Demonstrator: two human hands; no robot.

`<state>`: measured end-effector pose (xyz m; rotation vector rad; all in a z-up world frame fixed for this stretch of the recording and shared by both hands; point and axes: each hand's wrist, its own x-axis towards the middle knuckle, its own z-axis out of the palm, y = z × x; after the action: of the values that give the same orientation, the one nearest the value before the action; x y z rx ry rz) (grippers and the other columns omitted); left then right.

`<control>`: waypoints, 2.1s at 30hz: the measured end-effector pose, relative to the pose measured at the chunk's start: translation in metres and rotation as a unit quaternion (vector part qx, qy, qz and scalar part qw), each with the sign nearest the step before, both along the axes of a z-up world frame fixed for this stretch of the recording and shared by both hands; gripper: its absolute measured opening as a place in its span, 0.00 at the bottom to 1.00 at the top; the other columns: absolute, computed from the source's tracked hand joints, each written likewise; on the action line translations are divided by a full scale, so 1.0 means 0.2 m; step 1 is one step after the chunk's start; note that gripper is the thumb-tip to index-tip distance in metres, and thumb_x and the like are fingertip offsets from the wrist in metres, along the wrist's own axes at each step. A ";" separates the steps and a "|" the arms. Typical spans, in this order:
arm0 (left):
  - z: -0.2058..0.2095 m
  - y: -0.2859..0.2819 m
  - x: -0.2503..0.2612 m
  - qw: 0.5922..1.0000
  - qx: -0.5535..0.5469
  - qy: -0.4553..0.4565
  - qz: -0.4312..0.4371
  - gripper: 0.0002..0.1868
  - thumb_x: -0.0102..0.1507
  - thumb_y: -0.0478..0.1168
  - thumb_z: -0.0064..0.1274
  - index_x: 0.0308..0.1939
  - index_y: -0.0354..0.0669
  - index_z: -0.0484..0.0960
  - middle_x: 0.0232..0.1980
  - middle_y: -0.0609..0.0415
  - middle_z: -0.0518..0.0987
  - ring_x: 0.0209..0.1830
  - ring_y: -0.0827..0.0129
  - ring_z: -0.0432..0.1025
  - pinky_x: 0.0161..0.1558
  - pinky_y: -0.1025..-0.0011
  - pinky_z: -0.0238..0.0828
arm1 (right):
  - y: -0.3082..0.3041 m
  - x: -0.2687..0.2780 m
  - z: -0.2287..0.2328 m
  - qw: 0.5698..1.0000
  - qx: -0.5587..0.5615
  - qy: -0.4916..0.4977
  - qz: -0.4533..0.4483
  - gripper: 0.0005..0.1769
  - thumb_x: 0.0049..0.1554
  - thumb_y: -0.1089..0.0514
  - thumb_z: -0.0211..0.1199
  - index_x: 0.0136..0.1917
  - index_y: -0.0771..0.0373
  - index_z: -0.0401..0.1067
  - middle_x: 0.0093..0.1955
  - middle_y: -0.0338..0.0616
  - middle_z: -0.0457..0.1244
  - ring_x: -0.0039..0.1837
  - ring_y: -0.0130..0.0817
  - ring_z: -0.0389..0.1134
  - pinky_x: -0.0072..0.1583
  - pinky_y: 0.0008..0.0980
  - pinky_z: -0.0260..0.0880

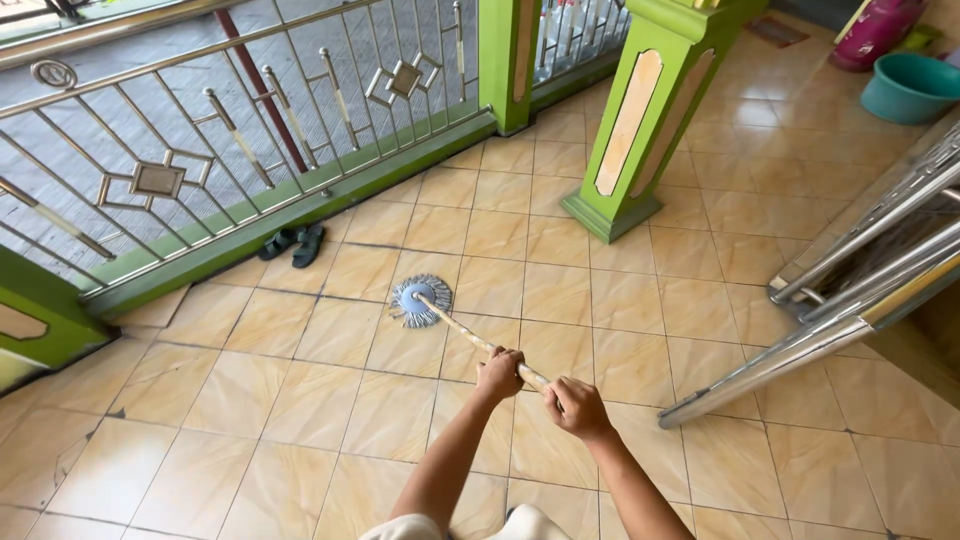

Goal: Mopping a tiled balcony floor using a long-handled string mop

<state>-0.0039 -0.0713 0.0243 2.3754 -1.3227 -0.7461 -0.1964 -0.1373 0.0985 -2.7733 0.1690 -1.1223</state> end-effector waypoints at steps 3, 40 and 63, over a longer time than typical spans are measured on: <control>-0.18 -0.05 0.04 0.998 0.030 -0.009 0.052 0.14 0.59 0.43 0.55 0.49 0.63 0.79 0.58 0.69 0.76 0.70 0.69 0.60 0.58 0.22 0.63 | 0.02 0.07 -0.11 0.999 0.035 0.002 0.000 0.12 0.61 0.57 0.53 0.35 0.53 0.66 0.26 0.39 0.56 0.29 0.43 0.67 0.32 0.37 0.69; -0.06 0.95 0.71 0.981 0.067 -0.116 0.139 0.18 0.53 0.48 0.63 0.48 0.65 0.82 0.55 0.71 0.79 0.66 0.71 0.65 0.55 0.21 0.64 | 0.76 0.84 0.01 0.984 0.040 0.024 0.171 0.08 0.61 0.59 0.53 0.38 0.57 0.65 0.28 0.42 0.56 0.30 0.48 0.68 0.33 0.41 0.70; -0.04 1.47 0.80 0.972 0.003 -0.059 0.225 0.13 0.59 0.44 0.54 0.48 0.61 0.80 0.54 0.66 0.78 0.68 0.66 0.63 0.60 0.28 0.63 | 1.02 1.10 -0.02 0.957 0.015 0.002 0.288 0.11 0.61 0.55 0.52 0.36 0.53 0.65 0.27 0.36 0.52 0.28 0.41 0.63 0.32 0.35 0.68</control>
<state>0.1557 0.2234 0.0154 2.6175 -0.7649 -0.4802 0.0243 0.0673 0.0944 -2.5272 -0.5798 -0.9376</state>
